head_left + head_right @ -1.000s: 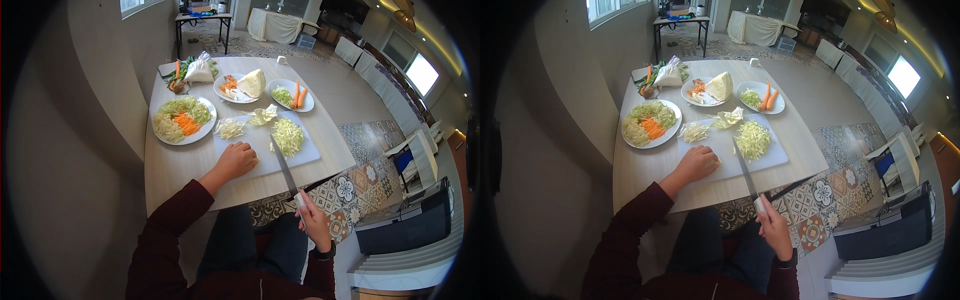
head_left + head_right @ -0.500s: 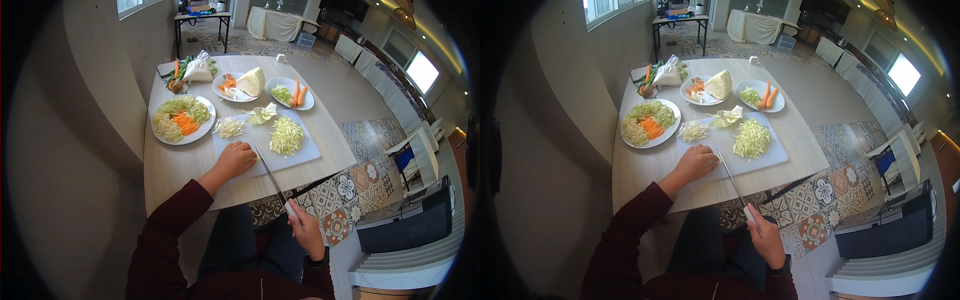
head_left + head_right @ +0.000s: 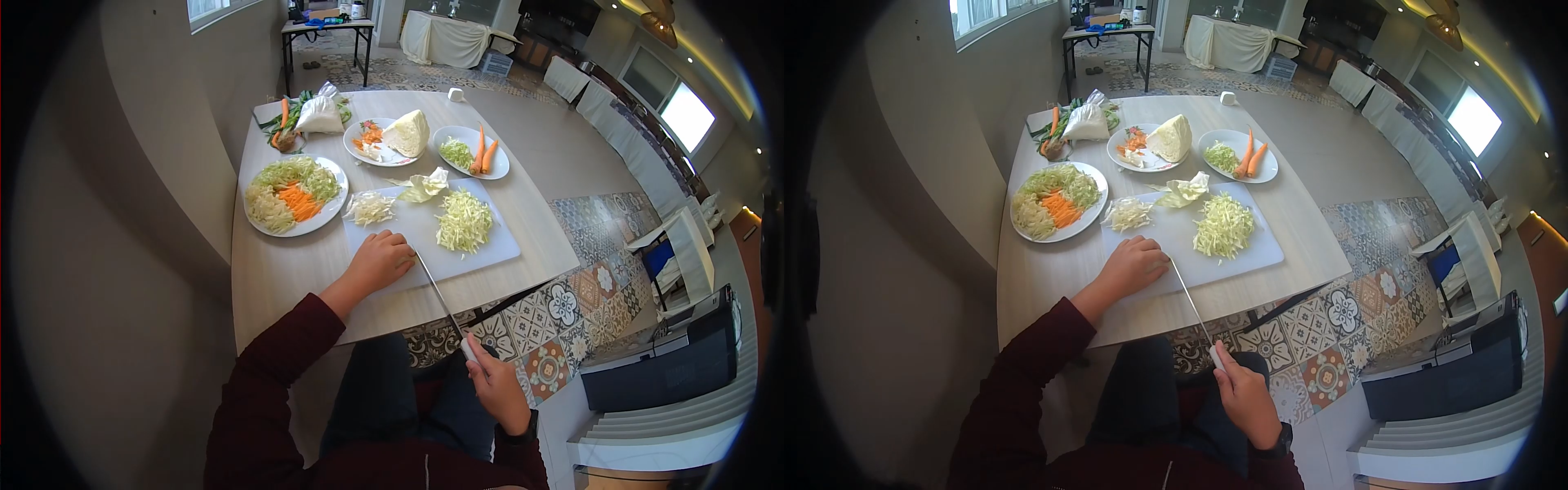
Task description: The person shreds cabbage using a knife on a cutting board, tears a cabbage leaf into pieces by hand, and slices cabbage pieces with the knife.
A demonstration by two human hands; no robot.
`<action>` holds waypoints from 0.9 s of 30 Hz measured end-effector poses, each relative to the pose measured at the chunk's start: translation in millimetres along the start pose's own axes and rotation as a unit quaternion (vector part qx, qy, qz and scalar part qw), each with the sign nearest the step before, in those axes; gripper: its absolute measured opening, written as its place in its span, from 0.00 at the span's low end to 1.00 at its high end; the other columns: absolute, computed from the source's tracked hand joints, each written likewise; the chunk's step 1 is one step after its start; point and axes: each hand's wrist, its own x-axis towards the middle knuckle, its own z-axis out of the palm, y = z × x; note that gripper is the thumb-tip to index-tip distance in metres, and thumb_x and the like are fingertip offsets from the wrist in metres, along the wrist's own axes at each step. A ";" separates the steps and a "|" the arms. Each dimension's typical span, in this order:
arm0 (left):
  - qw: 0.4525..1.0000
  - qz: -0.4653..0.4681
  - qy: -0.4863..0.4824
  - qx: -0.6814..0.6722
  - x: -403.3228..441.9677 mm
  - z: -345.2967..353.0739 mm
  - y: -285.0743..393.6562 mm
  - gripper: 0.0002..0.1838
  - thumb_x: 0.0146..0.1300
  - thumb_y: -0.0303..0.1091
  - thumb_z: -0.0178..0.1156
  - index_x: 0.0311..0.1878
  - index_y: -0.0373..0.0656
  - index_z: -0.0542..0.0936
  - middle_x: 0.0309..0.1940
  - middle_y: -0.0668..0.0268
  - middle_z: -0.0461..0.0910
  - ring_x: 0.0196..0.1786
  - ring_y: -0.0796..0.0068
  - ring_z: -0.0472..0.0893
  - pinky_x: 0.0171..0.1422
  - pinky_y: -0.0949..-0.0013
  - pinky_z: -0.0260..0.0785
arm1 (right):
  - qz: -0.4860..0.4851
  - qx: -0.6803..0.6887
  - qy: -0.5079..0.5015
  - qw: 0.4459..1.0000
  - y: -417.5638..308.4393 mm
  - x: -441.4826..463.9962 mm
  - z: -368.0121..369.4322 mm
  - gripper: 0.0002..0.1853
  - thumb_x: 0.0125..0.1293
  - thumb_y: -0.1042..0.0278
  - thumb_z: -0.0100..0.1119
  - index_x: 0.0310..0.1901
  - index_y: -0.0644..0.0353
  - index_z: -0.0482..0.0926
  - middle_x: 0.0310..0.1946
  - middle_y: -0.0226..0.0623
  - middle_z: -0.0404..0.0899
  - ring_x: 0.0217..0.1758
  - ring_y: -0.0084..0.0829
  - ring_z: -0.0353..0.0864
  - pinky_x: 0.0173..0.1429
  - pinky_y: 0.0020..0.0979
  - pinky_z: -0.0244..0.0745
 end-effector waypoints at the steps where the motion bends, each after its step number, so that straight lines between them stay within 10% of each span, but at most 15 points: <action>1: 1.000 -0.004 -0.004 -0.002 0.4 -0.7 0.1 0.06 0.58 0.36 0.68 0.38 0.50 0.88 0.39 0.69 0.82 0.48 0.66 0.79 0.53 0.61 0.70 | 0.013 0.005 -0.006 1.000 -0.3 -1.4 -1.0 0.25 0.71 0.70 0.56 0.69 0.57 0.71 0.33 0.60 0.80 0.37 0.59 0.80 0.42 0.42 0.75; 5: 1.000 -0.005 -0.006 -0.005 0.3 -0.8 0.4 0.06 0.58 0.35 0.68 0.38 0.49 0.88 0.40 0.69 0.83 0.49 0.66 0.79 0.53 0.61 0.70 | 0.001 -0.002 -0.009 1.000 12.3 4.3 3.3 0.25 0.74 0.70 0.54 0.72 0.55 0.69 0.22 0.37 0.78 0.25 0.22 0.77 0.33 0.28 0.73; 8: 1.000 -0.003 -0.006 -0.006 0.5 -0.8 0.7 0.06 0.57 0.35 0.68 0.38 0.49 0.88 0.40 0.69 0.83 0.49 0.66 0.79 0.53 0.61 0.70 | 0.007 0.022 0.005 1.000 8.4 19.7 7.2 0.24 0.72 0.70 0.55 0.68 0.59 0.72 0.31 0.61 0.79 0.35 0.58 0.81 0.40 0.42 0.75; 27: 1.000 0.010 0.019 0.005 0.2 0.0 0.5 0.05 0.57 0.36 0.68 0.37 0.50 0.86 0.37 0.71 0.81 0.47 0.66 0.79 0.50 0.61 0.69 | -0.080 -0.056 0.054 0.994 2.8 34.1 33.2 0.24 0.71 0.71 0.53 0.68 0.64 0.70 0.26 0.58 0.78 0.32 0.57 0.80 0.37 0.51 0.72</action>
